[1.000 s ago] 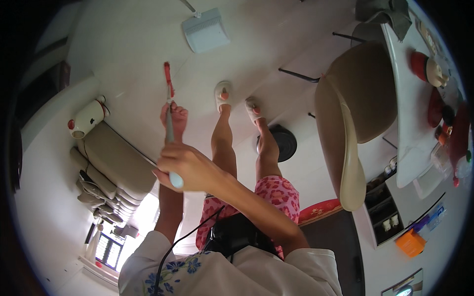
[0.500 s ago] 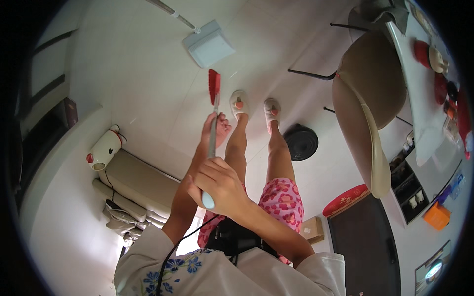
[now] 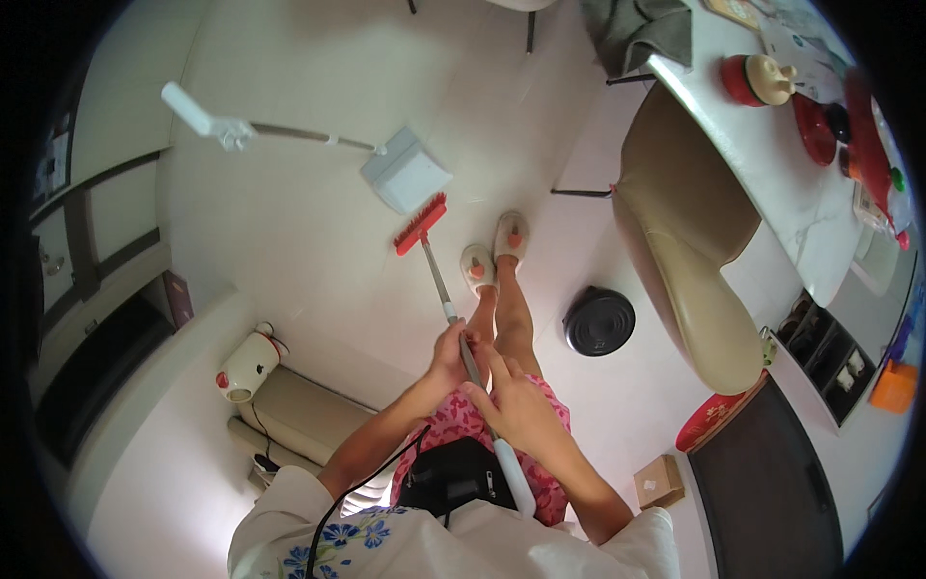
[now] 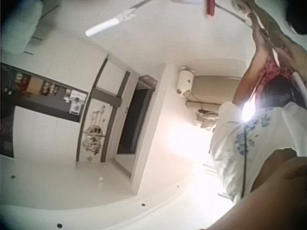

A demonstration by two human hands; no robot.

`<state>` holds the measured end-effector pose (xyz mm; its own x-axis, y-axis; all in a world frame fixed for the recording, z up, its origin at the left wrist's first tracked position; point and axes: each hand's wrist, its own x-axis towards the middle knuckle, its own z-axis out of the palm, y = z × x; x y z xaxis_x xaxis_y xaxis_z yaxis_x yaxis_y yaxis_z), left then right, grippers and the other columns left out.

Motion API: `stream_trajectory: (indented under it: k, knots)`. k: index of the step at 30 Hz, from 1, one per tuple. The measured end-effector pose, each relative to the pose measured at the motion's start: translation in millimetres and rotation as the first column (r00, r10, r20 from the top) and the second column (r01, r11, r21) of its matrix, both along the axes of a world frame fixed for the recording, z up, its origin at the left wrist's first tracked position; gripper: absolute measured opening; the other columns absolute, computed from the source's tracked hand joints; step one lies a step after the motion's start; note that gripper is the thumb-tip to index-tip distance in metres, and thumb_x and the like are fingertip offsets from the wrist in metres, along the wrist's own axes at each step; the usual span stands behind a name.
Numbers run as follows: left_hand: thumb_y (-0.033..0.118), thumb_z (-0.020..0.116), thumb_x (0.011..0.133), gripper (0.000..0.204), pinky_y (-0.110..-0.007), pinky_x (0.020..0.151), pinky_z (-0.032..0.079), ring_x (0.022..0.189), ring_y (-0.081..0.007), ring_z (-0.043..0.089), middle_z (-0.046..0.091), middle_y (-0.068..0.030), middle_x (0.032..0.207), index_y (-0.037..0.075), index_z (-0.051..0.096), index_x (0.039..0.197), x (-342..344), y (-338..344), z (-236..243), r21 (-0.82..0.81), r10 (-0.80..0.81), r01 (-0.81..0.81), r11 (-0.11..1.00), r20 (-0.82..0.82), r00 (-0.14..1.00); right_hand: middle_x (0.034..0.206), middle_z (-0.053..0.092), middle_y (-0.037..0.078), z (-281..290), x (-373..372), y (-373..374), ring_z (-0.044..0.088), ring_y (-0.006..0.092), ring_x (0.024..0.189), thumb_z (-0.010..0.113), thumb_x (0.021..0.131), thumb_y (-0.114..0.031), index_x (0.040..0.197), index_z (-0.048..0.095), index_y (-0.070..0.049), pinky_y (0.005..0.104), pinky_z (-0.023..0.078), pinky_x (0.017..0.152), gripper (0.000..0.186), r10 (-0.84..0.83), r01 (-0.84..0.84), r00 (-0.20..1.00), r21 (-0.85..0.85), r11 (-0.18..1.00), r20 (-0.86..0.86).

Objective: The person sweeps the floor using a red broom and a white dustpan. They move debris into the dustpan and walk through the living room, dining area, and kitchen, continuing to sweep different sections of the tiled floor.

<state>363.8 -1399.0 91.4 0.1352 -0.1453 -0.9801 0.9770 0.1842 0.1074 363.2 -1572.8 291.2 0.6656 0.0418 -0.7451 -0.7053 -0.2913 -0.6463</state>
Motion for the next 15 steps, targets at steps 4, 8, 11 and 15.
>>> stream_trajectory:
  k: [4, 8, 11, 15]
  knots:
    - [0.032, 0.047, 0.098, 0.026, -0.028, 0.062, 0.045, 0.068, -0.0145, 0.054, 0.058, -0.0057, 0.077, 0.006, 0.05, 0.096, -3.0, -49.7, -8.3, 0.038, -0.177, 0.173, 0.984, 0.136, 0.975, 0.107, 0.058, 0.033, -58.7, -14.4, 0.1, 0.06, 0.0495, 0.088, 0.06, 0.087, -0.018, 0.148, 0.009, -0.002, 0.0529, 0.047, 0.078, 0.081, 0.093, -0.092, 0.958, 0.014, 0.996, -0.272]
    - [0.035, 0.046, 0.099, 0.03, -0.028, 0.066, 0.046, 0.072, -0.0143, 0.056, 0.061, -0.0073, 0.083, 0.006, 0.051, 0.102, 22.5, -77.2, 8.3, -0.125, -0.244, 0.267, 0.955, 0.174, 0.954, 0.083, 0.061, 0.034, -60.8, -29.1, -18.0, 0.061, 0.0496, 0.081, 0.053, 0.086, -0.01, 0.144, 0.019, 0.004, 0.0527, 0.048, 0.074, 0.069, -0.056, 0.032, 0.987, -0.155, 0.987, -0.151]
    - [0.033, 0.049, 0.097, 0.028, -0.028, 0.071, 0.049, 0.074, -0.0156, 0.061, 0.063, -0.0067, 0.084, 0.007, 0.052, 0.106, 70.3, -64.4, -4.5, -0.191, -0.382, 0.415, 0.89, 0.189, 0.905, 0.079, 0.06, 0.034, -50.0, -6.4, -43.1, 0.06, 0.0499, 0.075, 0.053, 0.085, -0.008, 0.14, 0.027, 0.007, 0.0527, 0.049, 0.068, 0.063, -0.077, 0.042, 0.982, -0.2, 0.979, -0.171]
    - [0.044, 0.054, 0.088, 0.044, -0.03, 0.074, 0.044, 0.086, -0.0117, 0.056, 0.063, -0.0001, 0.095, 0.015, 0.052, 0.12, 175.4, 11.5, -57.4, 0.152, -0.448, 0.425, 0.892, 0.412, 0.794, 0.089, 0.057, 0.036, -84.1, 44.9, -43.4, 0.06, 0.0493, 0.075, 0.055, 0.086, -0.01, 0.136, 0.033, 0.008, 0.0532, 0.048, 0.066, 0.057, -0.199, 0.194, 0.98, -0.198, 0.961, -0.003]
